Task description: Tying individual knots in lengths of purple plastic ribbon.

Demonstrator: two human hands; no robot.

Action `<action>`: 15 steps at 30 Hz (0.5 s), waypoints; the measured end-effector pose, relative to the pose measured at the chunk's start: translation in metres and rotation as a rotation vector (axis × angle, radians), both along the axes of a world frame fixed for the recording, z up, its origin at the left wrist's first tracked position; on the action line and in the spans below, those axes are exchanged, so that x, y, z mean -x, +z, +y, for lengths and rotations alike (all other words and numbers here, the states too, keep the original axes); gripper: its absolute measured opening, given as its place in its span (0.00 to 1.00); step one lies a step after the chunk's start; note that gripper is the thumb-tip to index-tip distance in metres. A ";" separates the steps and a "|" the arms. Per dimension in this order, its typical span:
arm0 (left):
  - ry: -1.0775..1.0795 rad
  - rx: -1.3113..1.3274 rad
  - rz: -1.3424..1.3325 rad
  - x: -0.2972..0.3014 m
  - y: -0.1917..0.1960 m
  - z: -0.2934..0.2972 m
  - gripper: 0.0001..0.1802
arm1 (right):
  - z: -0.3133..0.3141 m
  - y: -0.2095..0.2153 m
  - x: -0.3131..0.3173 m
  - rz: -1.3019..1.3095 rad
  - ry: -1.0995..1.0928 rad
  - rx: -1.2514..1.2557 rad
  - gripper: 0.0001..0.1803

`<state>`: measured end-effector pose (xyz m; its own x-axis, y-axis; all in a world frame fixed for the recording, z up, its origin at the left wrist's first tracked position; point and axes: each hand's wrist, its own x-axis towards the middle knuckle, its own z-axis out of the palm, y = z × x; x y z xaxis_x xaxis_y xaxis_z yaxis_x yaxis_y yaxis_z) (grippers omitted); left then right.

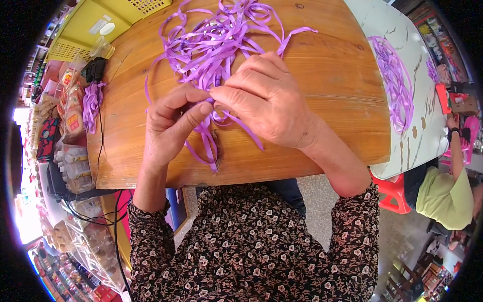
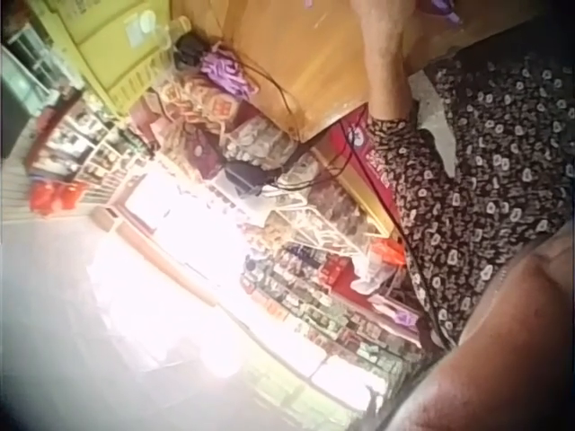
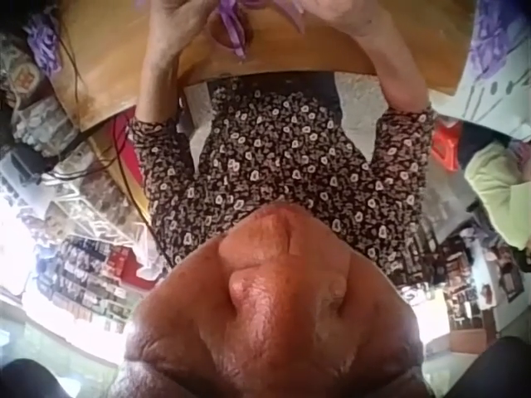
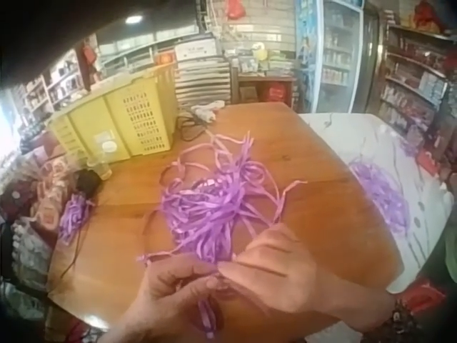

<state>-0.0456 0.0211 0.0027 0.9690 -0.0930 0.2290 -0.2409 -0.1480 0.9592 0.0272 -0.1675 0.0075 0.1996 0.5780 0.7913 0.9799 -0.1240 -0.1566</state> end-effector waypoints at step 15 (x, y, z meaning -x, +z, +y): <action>0.509 -0.129 -0.356 0.036 0.029 0.102 0.04 | -0.094 0.021 -0.013 0.473 -0.296 -0.300 0.05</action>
